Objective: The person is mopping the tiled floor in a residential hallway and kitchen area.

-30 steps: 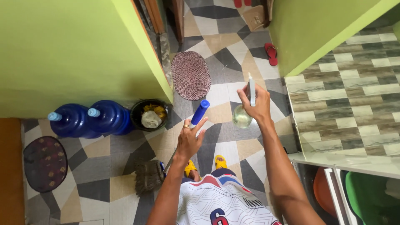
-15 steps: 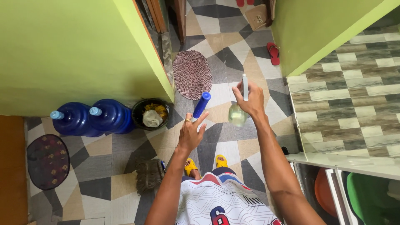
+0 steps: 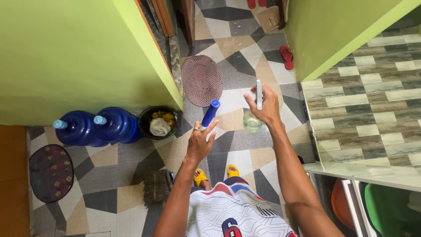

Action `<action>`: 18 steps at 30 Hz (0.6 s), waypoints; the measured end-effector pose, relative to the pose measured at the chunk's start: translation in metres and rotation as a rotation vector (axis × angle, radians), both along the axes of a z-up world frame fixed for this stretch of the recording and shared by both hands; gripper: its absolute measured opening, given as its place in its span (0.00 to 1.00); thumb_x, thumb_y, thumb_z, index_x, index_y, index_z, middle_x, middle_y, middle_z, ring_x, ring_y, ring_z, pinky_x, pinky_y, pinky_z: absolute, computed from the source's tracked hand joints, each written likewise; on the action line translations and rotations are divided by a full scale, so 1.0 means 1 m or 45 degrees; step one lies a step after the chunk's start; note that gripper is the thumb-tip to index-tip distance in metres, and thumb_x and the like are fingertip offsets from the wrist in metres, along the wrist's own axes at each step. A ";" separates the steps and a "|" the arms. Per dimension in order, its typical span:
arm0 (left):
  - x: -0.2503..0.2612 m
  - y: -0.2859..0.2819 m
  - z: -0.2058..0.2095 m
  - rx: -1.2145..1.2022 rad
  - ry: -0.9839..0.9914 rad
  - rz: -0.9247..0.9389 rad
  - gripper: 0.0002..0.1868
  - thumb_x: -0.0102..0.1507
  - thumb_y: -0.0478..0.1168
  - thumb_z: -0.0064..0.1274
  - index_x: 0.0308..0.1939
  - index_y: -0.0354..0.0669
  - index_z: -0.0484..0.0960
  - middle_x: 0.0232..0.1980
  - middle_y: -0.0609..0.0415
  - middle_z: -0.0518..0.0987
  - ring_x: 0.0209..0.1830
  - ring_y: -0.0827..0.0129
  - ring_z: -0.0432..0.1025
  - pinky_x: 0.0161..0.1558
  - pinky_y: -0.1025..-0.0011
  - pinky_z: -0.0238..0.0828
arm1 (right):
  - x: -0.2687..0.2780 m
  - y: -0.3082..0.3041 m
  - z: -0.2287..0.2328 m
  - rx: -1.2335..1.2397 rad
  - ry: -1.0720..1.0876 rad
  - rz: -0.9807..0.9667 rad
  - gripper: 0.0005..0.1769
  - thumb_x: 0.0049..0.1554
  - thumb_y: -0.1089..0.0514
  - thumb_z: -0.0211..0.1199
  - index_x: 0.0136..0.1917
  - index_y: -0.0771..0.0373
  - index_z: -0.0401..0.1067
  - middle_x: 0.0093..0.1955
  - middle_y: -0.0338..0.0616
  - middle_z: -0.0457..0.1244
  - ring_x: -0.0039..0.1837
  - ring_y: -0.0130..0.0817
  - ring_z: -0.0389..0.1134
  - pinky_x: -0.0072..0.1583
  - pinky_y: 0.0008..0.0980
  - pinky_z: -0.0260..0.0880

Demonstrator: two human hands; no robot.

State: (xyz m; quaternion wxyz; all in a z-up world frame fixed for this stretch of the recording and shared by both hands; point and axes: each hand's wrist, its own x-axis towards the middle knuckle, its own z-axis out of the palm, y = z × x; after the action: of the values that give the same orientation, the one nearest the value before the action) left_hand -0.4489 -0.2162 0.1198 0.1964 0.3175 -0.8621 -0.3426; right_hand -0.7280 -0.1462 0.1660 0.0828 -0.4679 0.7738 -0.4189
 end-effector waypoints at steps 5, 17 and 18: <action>-0.001 0.001 0.000 -0.025 -0.009 0.013 0.27 0.64 0.39 0.58 0.69 0.58 0.76 0.48 0.43 0.71 0.37 0.60 0.74 0.40 0.63 0.78 | 0.006 -0.001 0.015 0.062 -0.064 -0.052 0.15 0.57 0.49 0.69 0.45 0.63 0.76 0.40 0.50 0.68 0.41 0.38 0.71 0.45 0.41 0.72; 0.000 0.006 -0.004 -0.063 -0.005 0.005 0.28 0.65 0.38 0.57 0.70 0.58 0.74 0.50 0.39 0.71 0.36 0.58 0.75 0.39 0.64 0.79 | -0.007 0.011 -0.026 0.125 0.010 -0.010 0.14 0.58 0.50 0.68 0.46 0.63 0.75 0.40 0.48 0.68 0.42 0.38 0.71 0.46 0.40 0.71; 0.000 0.006 -0.005 -0.031 -0.011 0.000 0.28 0.64 0.38 0.57 0.70 0.57 0.74 0.51 0.38 0.70 0.35 0.58 0.75 0.39 0.65 0.80 | -0.010 0.011 -0.031 0.205 -0.028 -0.024 0.13 0.59 0.49 0.67 0.46 0.62 0.75 0.40 0.48 0.68 0.42 0.39 0.71 0.47 0.40 0.72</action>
State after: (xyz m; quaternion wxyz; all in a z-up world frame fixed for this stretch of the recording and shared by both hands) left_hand -0.4493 -0.2104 0.1144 0.1964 0.3167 -0.8670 -0.3307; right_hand -0.7378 -0.1353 0.1347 0.1246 -0.4479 0.8083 -0.3613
